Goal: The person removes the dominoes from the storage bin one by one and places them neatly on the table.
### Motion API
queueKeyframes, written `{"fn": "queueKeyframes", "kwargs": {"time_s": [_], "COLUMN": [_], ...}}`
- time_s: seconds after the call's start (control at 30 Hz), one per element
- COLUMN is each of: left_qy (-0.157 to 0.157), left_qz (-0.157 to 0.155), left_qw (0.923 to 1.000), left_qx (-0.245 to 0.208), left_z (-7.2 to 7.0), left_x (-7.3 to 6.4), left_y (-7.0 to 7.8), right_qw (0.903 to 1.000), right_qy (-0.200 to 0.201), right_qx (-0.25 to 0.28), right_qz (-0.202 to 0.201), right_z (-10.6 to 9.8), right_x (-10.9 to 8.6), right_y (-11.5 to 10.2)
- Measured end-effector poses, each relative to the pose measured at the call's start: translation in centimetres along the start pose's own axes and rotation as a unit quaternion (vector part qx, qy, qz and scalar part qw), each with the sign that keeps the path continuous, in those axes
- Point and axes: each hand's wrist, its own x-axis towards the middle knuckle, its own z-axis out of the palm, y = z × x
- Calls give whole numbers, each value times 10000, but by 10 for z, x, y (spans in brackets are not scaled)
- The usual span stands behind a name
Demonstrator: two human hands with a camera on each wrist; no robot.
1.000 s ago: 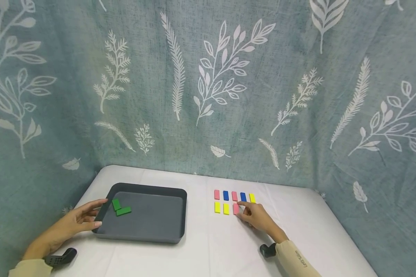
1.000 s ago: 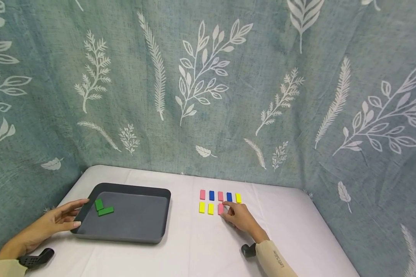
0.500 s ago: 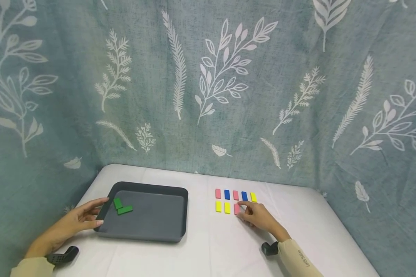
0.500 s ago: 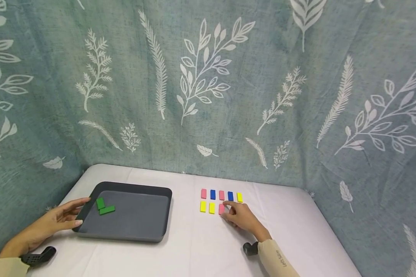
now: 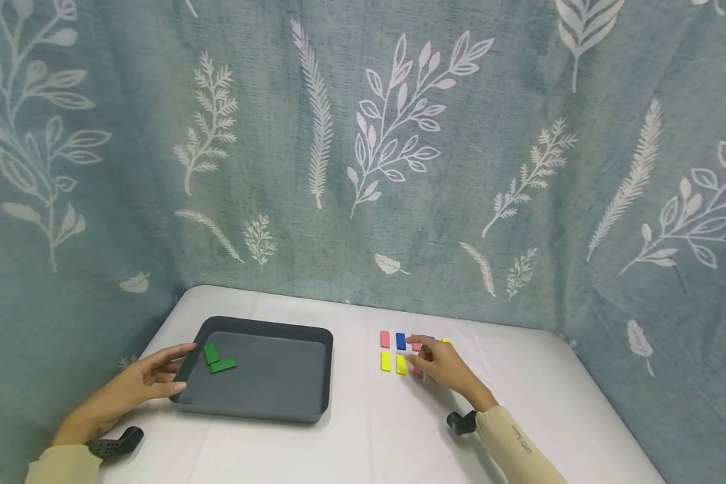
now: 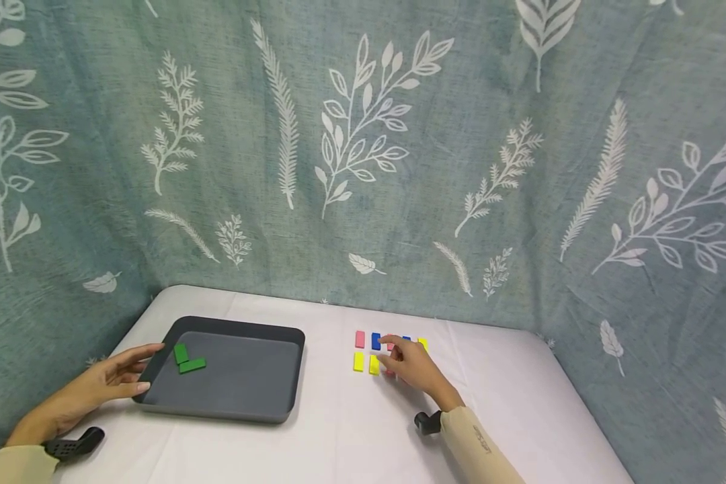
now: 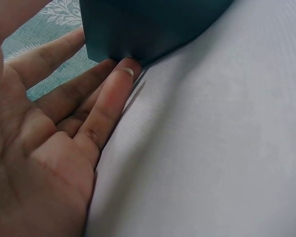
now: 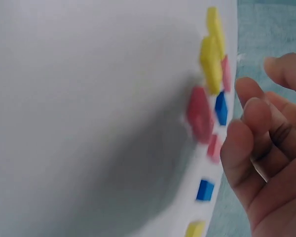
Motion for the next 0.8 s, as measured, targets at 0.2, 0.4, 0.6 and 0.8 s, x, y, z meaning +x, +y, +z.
{"fn": "queueKeyframes", "kwargs": {"time_s": [0.2, 0.4, 0.6, 0.8], "left_qy": [9, 63, 4, 25], "left_qz": [93, 137, 204, 212], "left_qw": [10000, 9999, 9998, 9998], "left_qx": [-25, -36, -2, 19], "left_z": [0, 0, 0, 0], "left_x": [0, -1, -1, -2], "left_y": [-1, 0, -2, -1], "right_qw": [9996, 9991, 9983, 9967], "right_qy": [-58, -133, -198, -274], "right_qx": [227, 291, 274, 290], "right_qz": [-125, -262, -474, -708], "right_z": [6, 19, 34, 47], "right_x": [16, 32, 45, 56], "right_y": [-21, -43, -59, -79]}}
